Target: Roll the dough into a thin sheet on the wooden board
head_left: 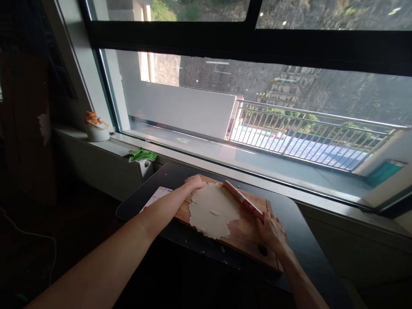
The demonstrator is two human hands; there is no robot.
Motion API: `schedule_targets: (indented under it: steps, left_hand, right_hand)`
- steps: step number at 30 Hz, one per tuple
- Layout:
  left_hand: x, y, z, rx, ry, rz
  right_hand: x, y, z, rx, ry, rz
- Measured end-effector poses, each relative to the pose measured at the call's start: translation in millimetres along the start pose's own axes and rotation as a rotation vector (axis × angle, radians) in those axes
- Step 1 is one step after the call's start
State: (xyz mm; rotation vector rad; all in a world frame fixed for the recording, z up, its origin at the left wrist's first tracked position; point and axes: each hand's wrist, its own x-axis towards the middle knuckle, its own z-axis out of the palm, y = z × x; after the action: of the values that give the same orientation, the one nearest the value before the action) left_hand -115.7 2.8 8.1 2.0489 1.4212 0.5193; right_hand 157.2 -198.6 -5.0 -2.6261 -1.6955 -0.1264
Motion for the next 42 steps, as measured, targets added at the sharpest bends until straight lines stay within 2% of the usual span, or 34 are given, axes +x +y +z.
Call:
schedule_targets:
  steps: [5,11,17,22,25,29,31,34,36,38,42]
  left_hand:
    - [17,7,7.5,0.071,-0.095,-0.216]
    - [17,-2,7.6,0.01,-0.223,-0.283]
    - [16,-14,7.9,-0.055,-0.341,-0.199]
    - [35,0,10.9,-0.1,-0.381,-0.075]
    - [44,23,21.4,-0.112,-0.369,-0.025]
    - [49,52,34.0,-0.112,-0.284,0.013]
    - [46,58,34.6,-0.1,-0.226,0.025]
    - [27,52,33.5,-0.049,-0.11,0.042]
    - [2,41,36.5,0.036,-0.015,0.097]
    - [-29,28,43.8,0.17,0.072,0.212]
    - [-88,8,63.6,0.261,0.122,0.357]
  right_hand:
    - [-1,1,1,0.029,-0.036,0.007]
    - [-2,1,3,0.026,-0.036,0.005]
    - [1,7,11,0.072,-0.012,-0.006]
    - [5,23,12,0.224,0.0,-0.037]
    - [4,39,11,0.242,0.043,-0.083]
    - [0,65,7,0.192,0.089,-0.17]
    - [0,76,6,0.157,0.09,-0.189]
    - [5,82,1,0.114,0.03,-0.201]
    - [13,70,-5,0.095,-0.022,-0.205]
    - [27,42,-13,0.109,-0.045,-0.2]
    - [62,-47,-21,0.279,-0.023,-0.203]
